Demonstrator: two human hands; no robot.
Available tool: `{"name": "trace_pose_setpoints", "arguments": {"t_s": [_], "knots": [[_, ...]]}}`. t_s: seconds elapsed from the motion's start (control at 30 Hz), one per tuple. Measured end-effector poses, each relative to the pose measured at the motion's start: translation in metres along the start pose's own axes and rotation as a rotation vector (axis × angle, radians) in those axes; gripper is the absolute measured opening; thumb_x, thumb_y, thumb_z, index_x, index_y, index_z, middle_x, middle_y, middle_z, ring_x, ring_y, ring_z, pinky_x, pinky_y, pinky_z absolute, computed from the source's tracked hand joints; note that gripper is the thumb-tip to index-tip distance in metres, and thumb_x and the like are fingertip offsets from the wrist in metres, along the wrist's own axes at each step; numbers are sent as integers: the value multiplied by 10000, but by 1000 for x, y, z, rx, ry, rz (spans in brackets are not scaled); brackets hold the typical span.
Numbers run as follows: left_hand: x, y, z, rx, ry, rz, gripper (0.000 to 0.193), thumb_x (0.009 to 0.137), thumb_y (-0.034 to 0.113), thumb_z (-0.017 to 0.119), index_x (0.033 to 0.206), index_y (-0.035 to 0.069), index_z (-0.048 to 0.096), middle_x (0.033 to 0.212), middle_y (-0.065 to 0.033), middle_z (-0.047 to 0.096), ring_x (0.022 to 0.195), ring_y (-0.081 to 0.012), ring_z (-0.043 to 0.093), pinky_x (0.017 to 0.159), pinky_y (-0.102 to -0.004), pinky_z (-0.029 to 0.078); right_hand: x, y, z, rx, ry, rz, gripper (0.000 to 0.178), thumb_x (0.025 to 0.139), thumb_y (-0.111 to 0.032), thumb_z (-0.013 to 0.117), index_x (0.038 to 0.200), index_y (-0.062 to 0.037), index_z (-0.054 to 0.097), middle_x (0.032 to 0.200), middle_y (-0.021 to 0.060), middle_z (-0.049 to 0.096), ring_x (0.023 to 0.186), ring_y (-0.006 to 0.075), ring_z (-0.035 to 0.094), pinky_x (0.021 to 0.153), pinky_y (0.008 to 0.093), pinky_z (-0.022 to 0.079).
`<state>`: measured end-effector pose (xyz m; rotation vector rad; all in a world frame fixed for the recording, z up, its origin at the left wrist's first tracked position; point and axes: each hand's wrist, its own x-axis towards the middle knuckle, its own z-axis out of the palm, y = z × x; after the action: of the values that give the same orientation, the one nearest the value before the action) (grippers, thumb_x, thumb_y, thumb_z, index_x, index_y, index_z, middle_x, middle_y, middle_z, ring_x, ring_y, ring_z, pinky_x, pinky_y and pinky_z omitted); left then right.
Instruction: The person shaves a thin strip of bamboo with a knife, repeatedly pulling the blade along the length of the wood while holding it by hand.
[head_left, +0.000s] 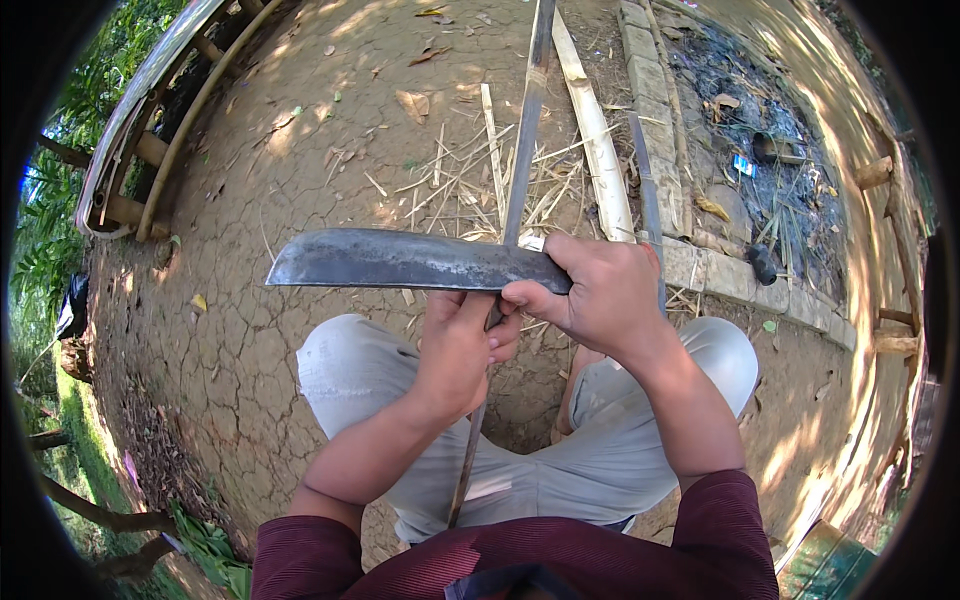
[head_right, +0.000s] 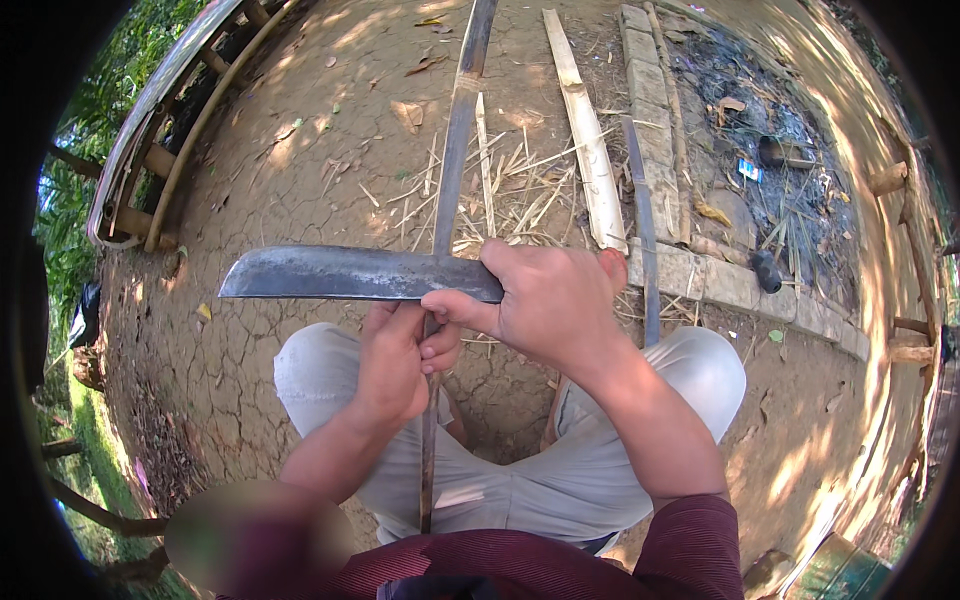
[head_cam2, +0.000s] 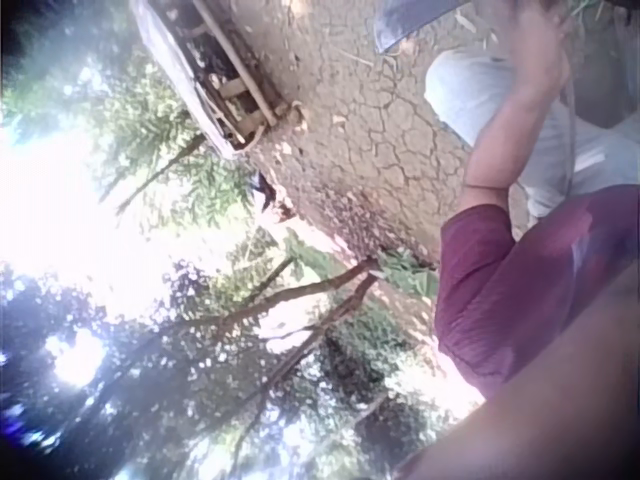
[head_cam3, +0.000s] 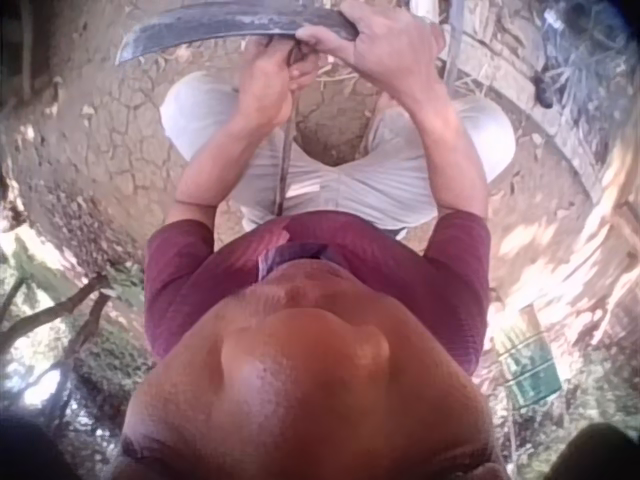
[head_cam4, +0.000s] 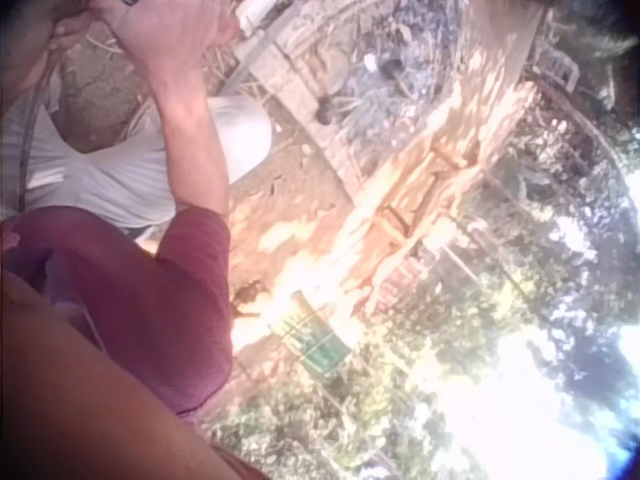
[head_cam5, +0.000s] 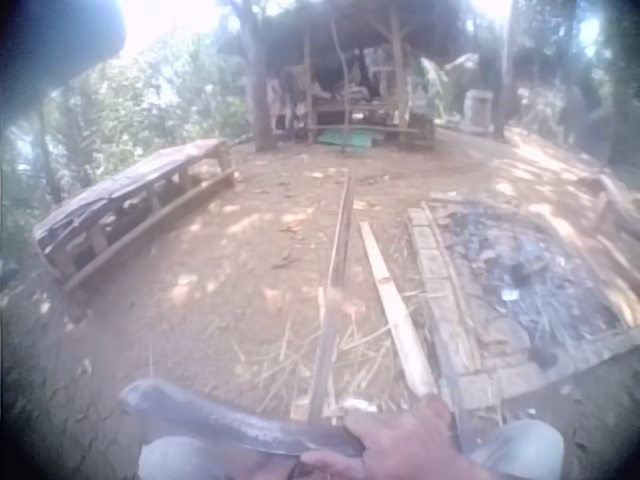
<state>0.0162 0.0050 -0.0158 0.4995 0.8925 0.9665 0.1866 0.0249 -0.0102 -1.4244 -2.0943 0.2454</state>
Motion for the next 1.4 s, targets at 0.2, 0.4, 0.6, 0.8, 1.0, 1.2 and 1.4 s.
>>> {"name": "trace_pose_setpoints", "arguments": {"t_s": [0.2,0.4,0.6,0.8,1.0,1.2,1.4], "knots": [[-4,-5,2,31,68,39,121,995,98,465,912,62,546,767,-10,511,503,-53,359,424,-213,258,0,6,7,-6,-23,3,616,762,-689,671,673,-85,589,533,85,564,482,273,592,443,375,428],[0,-9,-3,82,70,33,134,1005,110,478,905,59,551,786,-15,519,511,-48,370,428,-209,253,5,14,8,-43,29,-66,594,748,-666,710,660,-88,607,527,76,584,490,264,629,458,367,481],[2,-4,-2,91,35,-26,139,1052,198,444,982,88,494,773,-17,492,497,-36,330,416,-199,234,8,34,12,-214,80,-125,611,767,-683,680,647,-88,610,527,82,576,501,264,634,476,375,484],[-5,9,-20,-32,-135,-18,199,1090,284,332,1044,118,430,787,-31,471,488,-29,282,401,-186,215,26,129,-50,150,352,723,699,941,-687,466,667,-45,514,529,32,421,470,153,445,463,329,352],[6,14,-17,-74,-159,-49,174,1062,254,364,1076,101,446,785,-43,489,488,-46,300,403,-194,217,4,20,-28,53,93,248,661,896,-646,581,630,-41,554,481,102,509,438,248,505,447,370,391],[0,16,-10,-38,-145,6,182,1038,230,431,1068,76,521,786,-38,510,493,-45,345,409,-189,227,-3,0,-9,-11,-78,124,607,833,-649,646,680,-63,599,511,120,540,496,324,603,456,398,444],[0,-1,-16,72,-115,19,142,1018,157,434,1000,50,526,788,-29,489,506,-50,336,430,-211,231,-5,-1,-6,-15,-40,22,592,800,-652,668,677,-75,617,513,106,557,485,306,602,462,389,454]]}}
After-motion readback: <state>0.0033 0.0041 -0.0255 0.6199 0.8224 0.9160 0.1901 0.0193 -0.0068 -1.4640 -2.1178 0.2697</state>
